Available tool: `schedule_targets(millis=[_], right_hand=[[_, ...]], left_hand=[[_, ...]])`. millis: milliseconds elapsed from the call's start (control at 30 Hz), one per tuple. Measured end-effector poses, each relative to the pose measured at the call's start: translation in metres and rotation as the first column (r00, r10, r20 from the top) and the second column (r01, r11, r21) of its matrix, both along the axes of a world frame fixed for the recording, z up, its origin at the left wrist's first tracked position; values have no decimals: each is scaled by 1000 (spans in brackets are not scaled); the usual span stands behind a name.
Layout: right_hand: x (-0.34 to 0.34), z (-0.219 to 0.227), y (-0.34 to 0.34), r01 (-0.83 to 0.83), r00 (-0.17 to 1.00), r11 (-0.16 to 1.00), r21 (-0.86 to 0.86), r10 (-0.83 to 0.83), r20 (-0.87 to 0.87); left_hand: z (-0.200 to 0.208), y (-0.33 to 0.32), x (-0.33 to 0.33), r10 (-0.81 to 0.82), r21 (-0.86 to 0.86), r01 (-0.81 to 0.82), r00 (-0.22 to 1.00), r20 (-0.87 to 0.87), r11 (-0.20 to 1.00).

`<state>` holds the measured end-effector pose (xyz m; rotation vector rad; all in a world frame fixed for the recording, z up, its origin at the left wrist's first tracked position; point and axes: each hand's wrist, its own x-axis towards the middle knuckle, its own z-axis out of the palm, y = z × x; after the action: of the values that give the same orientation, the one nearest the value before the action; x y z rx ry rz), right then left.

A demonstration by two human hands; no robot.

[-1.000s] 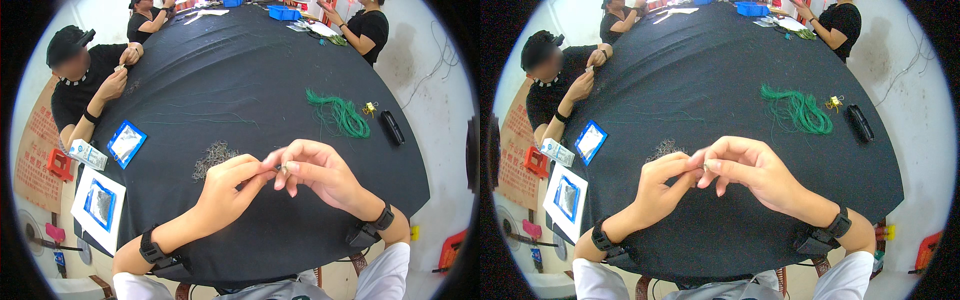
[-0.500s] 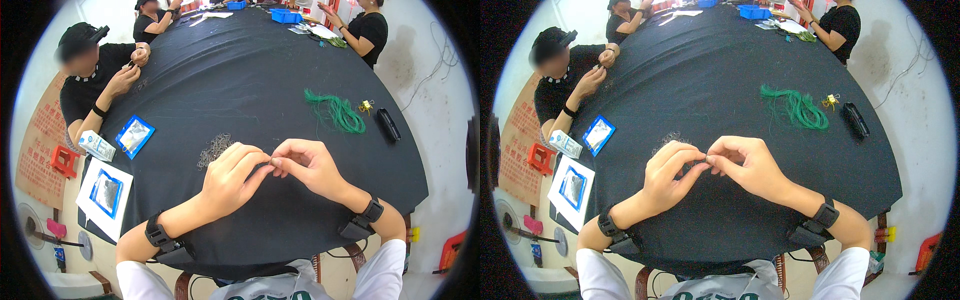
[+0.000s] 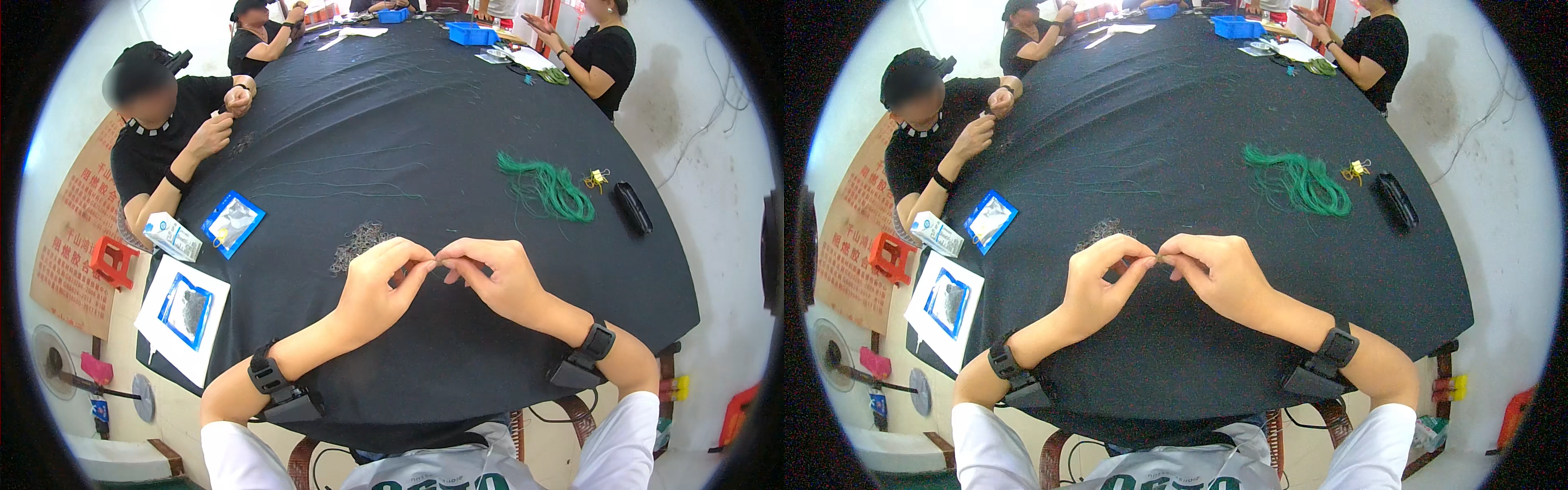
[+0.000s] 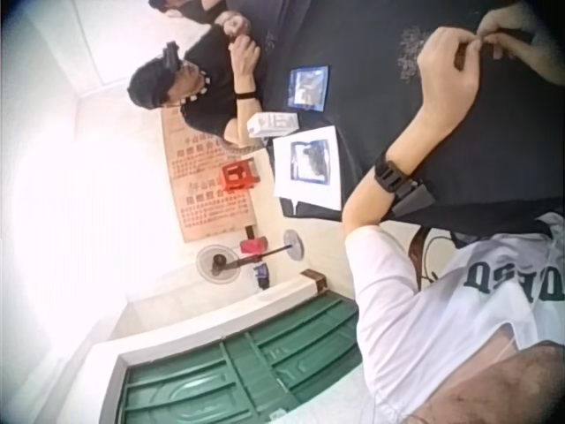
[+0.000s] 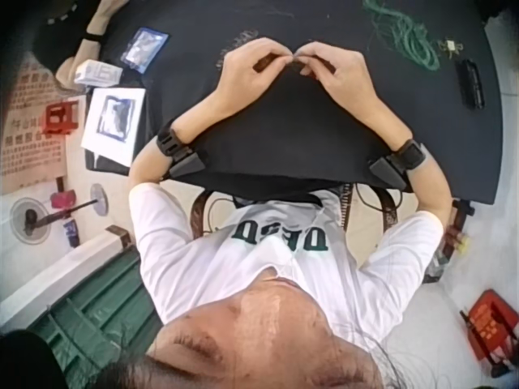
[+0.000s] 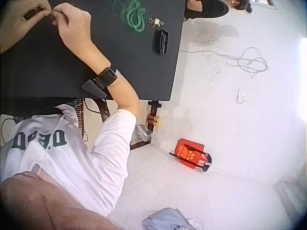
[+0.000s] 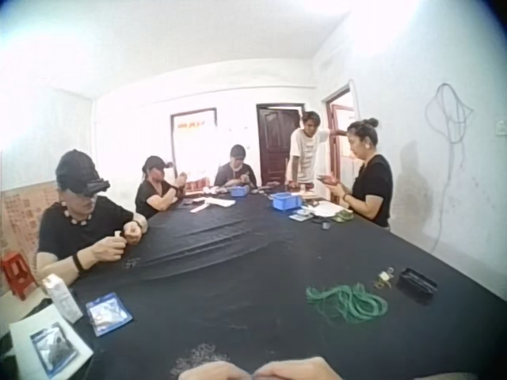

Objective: The person threads a thin green line through a small metal hook and a tiny metal ring, tying knots to secure the components together.

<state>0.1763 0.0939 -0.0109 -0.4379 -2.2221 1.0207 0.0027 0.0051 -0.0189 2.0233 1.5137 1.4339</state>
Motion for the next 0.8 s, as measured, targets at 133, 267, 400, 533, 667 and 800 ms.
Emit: schedule_targets(millis=[133, 267, 400, 533, 667, 800], right_hand=[[0, -3, 1, 0, 1000, 999, 40, 0, -12], [5, 0, 5, 35, 999, 924, 381, -41, 10], [1, -2, 7, 36, 999, 971, 235, -29, -34], [2, 7, 4, 47, 997, 979, -197, -35, 62], [2, -1, 14, -120, 992, 806, -580, 80, -94], [3, -7, 17, -332, 943, 525, -784, 168, -286]], left_hand=[[0, -1, 2, 13, -65, -7, 995, 102, 998], [2, -1, 5, 0, -278, 105, 935, 355, 955], [3, 0, 3, 8, -377, 192, 883, 469, 906], [0, 1, 1, 32, -410, 232, 839, 543, 882], [1, 0, 1, 23, -407, 280, 800, 600, 869], [0, 1, 1, 12, -404, 338, 754, 656, 850]])
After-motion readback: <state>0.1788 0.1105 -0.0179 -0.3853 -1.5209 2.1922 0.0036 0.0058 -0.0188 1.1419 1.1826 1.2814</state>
